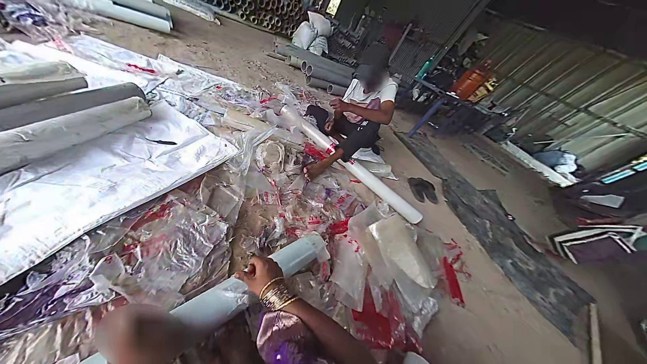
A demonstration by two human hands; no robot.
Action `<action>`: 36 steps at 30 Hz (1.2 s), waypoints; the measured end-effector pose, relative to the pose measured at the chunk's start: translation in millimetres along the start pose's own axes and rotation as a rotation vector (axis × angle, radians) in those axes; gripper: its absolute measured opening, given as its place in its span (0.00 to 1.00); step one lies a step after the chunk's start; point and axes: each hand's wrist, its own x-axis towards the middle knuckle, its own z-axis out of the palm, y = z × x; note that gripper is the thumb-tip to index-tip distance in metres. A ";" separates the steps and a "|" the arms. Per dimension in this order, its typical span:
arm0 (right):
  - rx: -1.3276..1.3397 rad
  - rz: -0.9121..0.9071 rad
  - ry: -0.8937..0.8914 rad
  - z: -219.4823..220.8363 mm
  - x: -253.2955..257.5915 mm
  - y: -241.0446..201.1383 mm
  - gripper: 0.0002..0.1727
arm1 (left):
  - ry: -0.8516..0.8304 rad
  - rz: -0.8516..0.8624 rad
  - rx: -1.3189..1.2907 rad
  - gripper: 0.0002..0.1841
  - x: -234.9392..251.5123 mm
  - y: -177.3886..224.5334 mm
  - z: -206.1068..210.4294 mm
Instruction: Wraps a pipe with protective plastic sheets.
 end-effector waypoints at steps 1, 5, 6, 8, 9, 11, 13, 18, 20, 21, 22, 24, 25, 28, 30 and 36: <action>-0.097 -0.032 -0.084 7.0 5.1 -15.6 0.34 | -0.011 0.007 0.018 0.17 0.3 -0.8 -0.9; -0.435 -0.064 -0.326 39.1 19.5 -48.4 0.45 | -0.002 0.041 0.043 0.16 -5.7 -0.4 -0.9; -0.429 -0.065 -0.358 40.8 21.3 -50.8 0.40 | 0.002 0.043 0.056 0.16 -6.5 -1.1 -2.9; -0.388 -0.100 -0.403 40.2 27.7 -47.4 0.29 | 0.004 0.032 0.079 0.15 -7.9 1.2 -8.9; -0.372 -0.133 -0.422 39.1 32.5 -41.4 0.27 | -0.007 0.019 0.090 0.15 -7.1 4.0 -9.8; -0.336 -0.192 -0.451 36.1 39.1 -29.7 0.25 | -0.064 -0.056 0.119 0.16 0.5 8.9 -7.7; -0.305 -0.227 -0.461 36.7 41.7 -21.2 0.24 | -0.095 -0.154 0.139 0.15 9.7 14.2 -6.2; -0.239 -0.185 -0.376 51.1 19.6 -5.2 0.24 | 0.026 -0.301 0.145 0.14 -2.0 30.7 -14.2; -0.142 -0.181 -0.251 56.3 12.0 7.5 0.23 | 0.083 -0.276 0.149 0.13 0.0 27.9 -13.5; -0.083 -0.191 -0.178 59.4 7.5 17.1 0.22 | 0.080 -0.275 0.150 0.13 0.9 26.5 -13.5; -0.036 -0.191 -0.114 60.6 1.7 26.7 0.21 | 0.073 -0.272 0.148 0.13 0.5 25.9 -12.8; 0.032 -0.155 -0.044 60.9 -12.5 42.0 0.20 | 0.077 -0.263 0.132 0.12 -4.6 24.3 -10.3; 0.068 -0.144 -0.008 63.0 -17.0 45.9 0.20 | 0.087 -0.252 0.129 0.12 -3.9 23.2 -10.5; 0.154 -0.136 0.107 72.4 -26.4 58.6 0.19 | 0.056 -0.266 0.101 0.12 -2.4 23.2 -14.0; 0.201 -0.146 0.130 73.8 -34.1 67.6 0.17 | 0.002 -0.284 0.083 0.14 -2.8 24.3 -17.5; 0.223 -0.155 0.140 71.6 -50.0 84.2 0.16 | -0.046 -0.260 0.014 0.15 -4.8 18.4 -22.3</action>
